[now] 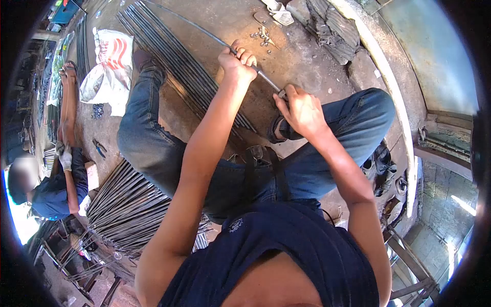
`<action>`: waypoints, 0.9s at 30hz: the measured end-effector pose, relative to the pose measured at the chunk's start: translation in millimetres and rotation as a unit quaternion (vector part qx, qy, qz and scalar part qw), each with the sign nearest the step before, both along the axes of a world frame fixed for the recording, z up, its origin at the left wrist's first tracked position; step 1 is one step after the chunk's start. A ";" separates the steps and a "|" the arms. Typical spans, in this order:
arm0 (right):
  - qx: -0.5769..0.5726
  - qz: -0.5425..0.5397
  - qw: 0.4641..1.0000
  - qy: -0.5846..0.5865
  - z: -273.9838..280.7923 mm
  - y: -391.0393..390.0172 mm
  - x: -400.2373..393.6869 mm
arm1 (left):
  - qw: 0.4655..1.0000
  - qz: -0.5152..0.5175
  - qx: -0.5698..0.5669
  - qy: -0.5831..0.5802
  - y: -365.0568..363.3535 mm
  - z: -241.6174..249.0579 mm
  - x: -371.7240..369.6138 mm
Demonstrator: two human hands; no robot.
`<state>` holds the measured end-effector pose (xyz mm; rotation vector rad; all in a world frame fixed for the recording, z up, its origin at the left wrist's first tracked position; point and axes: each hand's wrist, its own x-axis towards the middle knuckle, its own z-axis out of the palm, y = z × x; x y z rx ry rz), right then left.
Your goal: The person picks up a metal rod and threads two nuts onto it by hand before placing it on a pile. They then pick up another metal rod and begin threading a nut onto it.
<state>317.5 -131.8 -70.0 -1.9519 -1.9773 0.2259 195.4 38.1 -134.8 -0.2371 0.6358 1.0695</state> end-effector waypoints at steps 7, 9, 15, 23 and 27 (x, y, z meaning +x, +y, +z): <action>-0.213 -0.050 0.922 0.320 -28.7 6.4 22.3 | 1.000 -0.001 0.003 0.003 -3.0 -0.6 -0.8; -0.330 -0.120 0.795 0.494 -30.3 10.0 20.9 | 1.000 -0.001 -0.007 0.003 -3.5 -0.7 -0.9; 0.081 -0.015 0.994 0.068 -11.0 -5.8 -2.8 | 1.000 -0.012 -0.005 0.001 0.3 -1.9 -0.3; 0.131 -0.057 0.969 0.200 -3.0 4.8 -8.8 | 1.000 -0.009 -0.013 -0.005 0.5 4.3 -3.3; 0.111 -0.049 0.977 0.175 -18.7 0.9 -4.8 | 1.000 -0.006 -0.007 -0.013 1.1 5.1 -1.9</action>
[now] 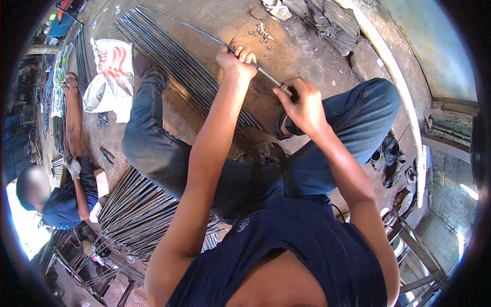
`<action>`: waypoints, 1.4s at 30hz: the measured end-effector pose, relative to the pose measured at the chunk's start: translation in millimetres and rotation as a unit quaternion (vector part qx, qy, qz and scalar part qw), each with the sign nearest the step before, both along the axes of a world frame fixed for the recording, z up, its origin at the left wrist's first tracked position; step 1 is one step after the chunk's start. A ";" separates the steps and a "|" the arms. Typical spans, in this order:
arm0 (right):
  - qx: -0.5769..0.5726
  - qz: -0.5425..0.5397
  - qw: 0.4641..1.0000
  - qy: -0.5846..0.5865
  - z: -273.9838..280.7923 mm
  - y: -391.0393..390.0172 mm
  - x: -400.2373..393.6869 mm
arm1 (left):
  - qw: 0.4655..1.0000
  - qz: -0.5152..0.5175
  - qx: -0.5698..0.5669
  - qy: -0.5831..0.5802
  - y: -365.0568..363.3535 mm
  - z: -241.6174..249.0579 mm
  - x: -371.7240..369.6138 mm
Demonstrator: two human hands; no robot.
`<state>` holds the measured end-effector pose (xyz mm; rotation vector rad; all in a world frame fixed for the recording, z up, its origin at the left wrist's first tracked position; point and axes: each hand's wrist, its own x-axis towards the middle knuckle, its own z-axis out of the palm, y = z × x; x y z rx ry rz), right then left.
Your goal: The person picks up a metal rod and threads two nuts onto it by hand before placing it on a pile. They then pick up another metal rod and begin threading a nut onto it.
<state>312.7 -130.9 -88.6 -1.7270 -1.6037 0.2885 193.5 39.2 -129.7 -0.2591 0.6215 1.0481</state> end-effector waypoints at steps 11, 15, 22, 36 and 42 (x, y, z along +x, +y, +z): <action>0.110 0.000 0.994 0.011 4.0 -2.3 -7.8 | 1.000 -0.004 0.002 -0.021 2.8 -5.0 -2.7; -0.160 -0.105 0.846 0.498 10.2 7.6 12.2 | 1.000 -0.005 -0.006 -0.018 1.5 -5.0 -4.1; 0.017 -0.016 0.999 -0.026 10.4 -9.4 -7.2 | 1.000 -0.014 -0.006 -0.022 5.3 -10.3 -2.2; -0.187 -0.053 0.928 0.318 1.9 0.1 3.3 | 1.000 -0.006 -0.028 -0.006 5.1 -11.1 -0.2; 0.050 -0.029 0.998 -0.026 8.5 -5.3 -14.5 | 0.999 -0.007 -0.034 0.000 4.2 -8.8 -2.1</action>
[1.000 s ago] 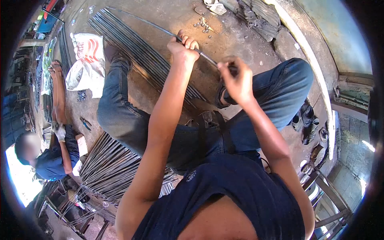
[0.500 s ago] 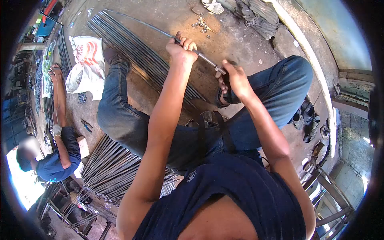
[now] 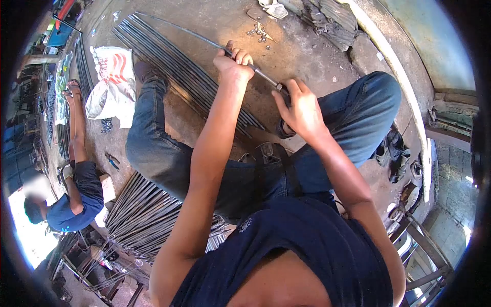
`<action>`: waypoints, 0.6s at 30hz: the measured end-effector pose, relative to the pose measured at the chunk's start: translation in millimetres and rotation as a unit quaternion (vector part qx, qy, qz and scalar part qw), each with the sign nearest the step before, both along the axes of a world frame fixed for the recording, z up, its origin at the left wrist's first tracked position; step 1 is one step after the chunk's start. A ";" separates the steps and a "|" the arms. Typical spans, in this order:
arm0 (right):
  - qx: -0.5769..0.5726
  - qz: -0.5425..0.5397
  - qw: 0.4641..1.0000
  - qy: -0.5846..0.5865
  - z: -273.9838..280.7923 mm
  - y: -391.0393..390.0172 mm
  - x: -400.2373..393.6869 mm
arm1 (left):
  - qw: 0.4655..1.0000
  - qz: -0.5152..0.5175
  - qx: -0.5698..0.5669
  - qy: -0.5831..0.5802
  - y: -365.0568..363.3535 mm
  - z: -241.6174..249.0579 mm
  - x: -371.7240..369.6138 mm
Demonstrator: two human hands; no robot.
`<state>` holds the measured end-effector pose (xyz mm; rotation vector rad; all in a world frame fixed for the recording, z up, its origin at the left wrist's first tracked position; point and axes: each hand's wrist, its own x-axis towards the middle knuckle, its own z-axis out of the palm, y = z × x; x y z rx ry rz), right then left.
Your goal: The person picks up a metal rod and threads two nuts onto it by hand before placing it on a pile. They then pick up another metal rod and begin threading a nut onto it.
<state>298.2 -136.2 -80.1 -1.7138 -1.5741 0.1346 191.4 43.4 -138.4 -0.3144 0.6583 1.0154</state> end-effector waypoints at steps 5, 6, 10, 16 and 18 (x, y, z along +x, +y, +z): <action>-0.296 -0.014 0.796 0.528 -14.2 7.8 15.7 | 1.000 0.008 -0.008 0.003 1.2 -1.8 1.5; -0.247 -0.020 0.837 0.488 -12.3 6.3 10.4 | 1.000 0.005 -0.007 -0.001 0.7 -1.0 0.9; 0.045 -0.006 0.999 0.006 -19.9 3.4 6.0 | 1.000 -0.001 -0.004 -0.009 0.6 -0.8 1.2; -0.076 -0.015 0.987 0.138 -4.8 1.5 0.9 | 1.000 -0.005 0.000 -0.011 -0.4 -0.7 0.5; -0.004 -0.025 0.995 0.092 -0.7 1.4 -3.8 | 1.000 -0.005 -0.002 -0.002 -0.1 -1.2 0.3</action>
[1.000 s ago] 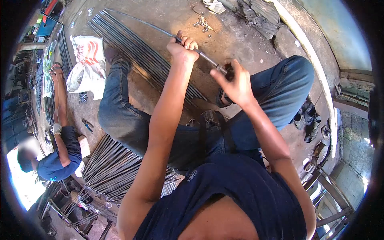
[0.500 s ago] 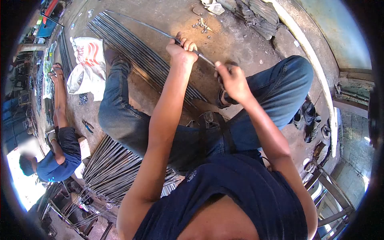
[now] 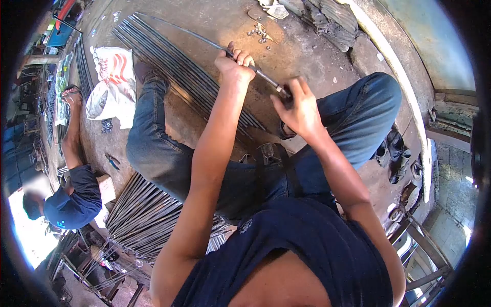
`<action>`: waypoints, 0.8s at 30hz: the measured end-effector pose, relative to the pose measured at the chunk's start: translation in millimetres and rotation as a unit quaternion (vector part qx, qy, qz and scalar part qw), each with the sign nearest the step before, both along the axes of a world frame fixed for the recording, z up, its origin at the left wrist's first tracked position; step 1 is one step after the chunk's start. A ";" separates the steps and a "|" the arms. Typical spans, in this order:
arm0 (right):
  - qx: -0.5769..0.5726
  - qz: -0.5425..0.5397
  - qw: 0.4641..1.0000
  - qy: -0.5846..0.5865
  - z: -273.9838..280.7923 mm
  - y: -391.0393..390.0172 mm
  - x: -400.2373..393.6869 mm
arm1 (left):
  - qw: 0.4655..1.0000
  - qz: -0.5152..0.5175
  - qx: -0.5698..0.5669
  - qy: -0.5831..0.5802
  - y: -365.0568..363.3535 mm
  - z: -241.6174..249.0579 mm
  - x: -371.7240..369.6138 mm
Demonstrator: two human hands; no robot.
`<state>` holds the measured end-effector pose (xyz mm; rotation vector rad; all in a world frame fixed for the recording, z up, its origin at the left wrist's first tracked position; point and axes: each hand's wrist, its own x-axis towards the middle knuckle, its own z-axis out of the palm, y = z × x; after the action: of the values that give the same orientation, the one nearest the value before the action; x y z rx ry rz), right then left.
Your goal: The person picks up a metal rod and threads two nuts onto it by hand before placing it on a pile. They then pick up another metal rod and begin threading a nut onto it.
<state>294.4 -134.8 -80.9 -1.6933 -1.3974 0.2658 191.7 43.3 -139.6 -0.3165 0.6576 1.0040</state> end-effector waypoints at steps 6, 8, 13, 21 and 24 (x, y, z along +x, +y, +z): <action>-0.296 0.004 0.906 0.301 5.5 3.6 14.6 | 1.000 0.001 -0.004 0.009 0.8 1.8 0.7; -0.159 0.015 0.985 0.065 -5.7 -3.9 8.1 | 1.000 0.001 -0.004 0.005 0.7 2.1 -0.6; -0.155 0.020 0.986 0.055 -22.7 -0.9 8.2 | 1.000 0.000 -0.002 -0.001 0.8 -0.6 0.7; -0.065 0.009 0.998 0.013 -11.9 -1.4 3.8 | 1.000 -0.004 0.024 0.008 -2.3 -1.0 -0.8; -0.064 -0.008 0.997 -0.045 -22.5 3.7 14.3 | 1.000 -0.008 0.020 -0.003 0.1 -6.6 1.2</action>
<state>308.7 -131.1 -103.3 -1.8407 -1.4579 0.2788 192.9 43.3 -146.2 -0.2781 0.6334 1.0006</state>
